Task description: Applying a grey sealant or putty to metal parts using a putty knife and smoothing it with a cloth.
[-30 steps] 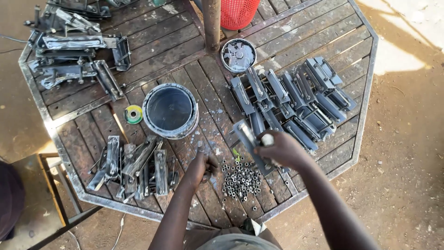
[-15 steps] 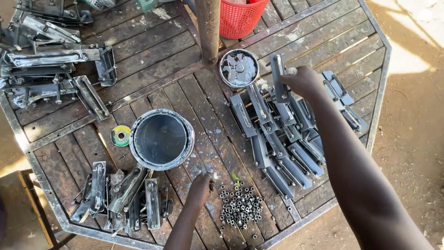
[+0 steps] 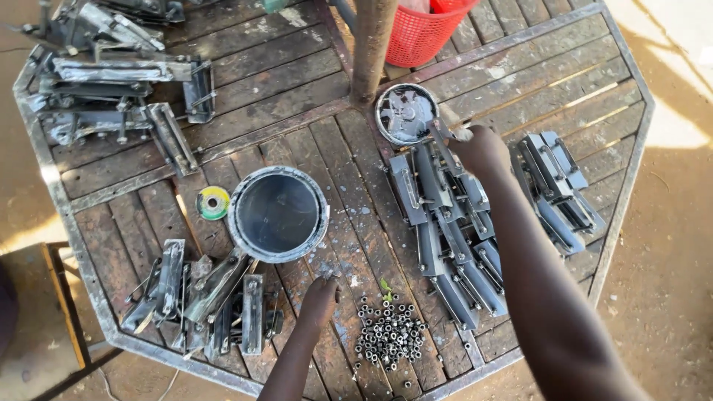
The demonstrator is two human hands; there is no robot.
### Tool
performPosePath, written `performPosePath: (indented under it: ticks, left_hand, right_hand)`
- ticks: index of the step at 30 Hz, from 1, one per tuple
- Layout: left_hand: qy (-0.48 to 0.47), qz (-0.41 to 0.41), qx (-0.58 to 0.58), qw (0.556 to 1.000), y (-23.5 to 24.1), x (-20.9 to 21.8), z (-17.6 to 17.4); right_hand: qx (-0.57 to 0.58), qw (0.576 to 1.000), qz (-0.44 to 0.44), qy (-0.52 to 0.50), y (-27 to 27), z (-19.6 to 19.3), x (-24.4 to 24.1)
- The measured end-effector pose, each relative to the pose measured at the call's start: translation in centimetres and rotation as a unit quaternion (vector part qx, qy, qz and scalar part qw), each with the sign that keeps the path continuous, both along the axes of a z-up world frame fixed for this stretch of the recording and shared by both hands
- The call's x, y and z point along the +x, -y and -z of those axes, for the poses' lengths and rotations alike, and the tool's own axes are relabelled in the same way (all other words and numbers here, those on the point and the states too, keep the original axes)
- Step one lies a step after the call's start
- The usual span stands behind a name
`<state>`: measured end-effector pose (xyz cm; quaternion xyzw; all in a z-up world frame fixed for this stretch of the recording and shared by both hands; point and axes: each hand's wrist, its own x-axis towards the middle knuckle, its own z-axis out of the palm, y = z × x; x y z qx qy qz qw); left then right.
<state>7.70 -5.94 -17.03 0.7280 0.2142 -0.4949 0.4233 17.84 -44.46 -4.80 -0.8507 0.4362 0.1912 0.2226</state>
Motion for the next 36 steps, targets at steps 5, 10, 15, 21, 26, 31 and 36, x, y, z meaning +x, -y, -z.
performPosePath:
  ticks: [5, 10, 15, 21, 26, 31, 36]
  left_hand:
    - [0.076, 0.011, -0.035, 0.996, -3.4, -2.6, 3.4]
    - [0.185, 0.033, 0.02, 0.982, -6.2, -1.6, -6.5]
    - [0.433, 0.073, 0.317, 0.841, -11.0, -2.0, -3.3]
    - [0.331, 0.208, 0.388, 0.834, -12.1, -1.6, 1.6]
    - [0.353, 0.064, 0.293, 0.886, -12.0, -0.9, -1.3]
    - [0.309, -0.11, 0.044, 0.944, -11.9, -2.9, -13.1]
    - [0.25, -0.022, -0.05, 0.967, -14.4, -3.3, -11.7]
  right_hand:
    - [0.24, 0.909, 0.04, 0.339, -8.1, 2.7, -8.3]
    - [0.57, 0.706, 0.288, 0.304, -19.5, 1.4, -15.1]
    - [0.621, 0.659, 0.345, 0.246, -26.2, 4.8, -19.0]
    - [0.563, 0.766, 0.246, 0.191, -29.9, 5.1, -17.9]
    - [0.45, 0.867, 0.168, 0.129, -32.9, 2.8, -17.8]
    - [0.412, 0.885, 0.099, 0.193, -34.2, 6.7, -19.1]
    - [0.437, 0.862, 0.004, 0.256, -37.1, 3.0, -19.5]
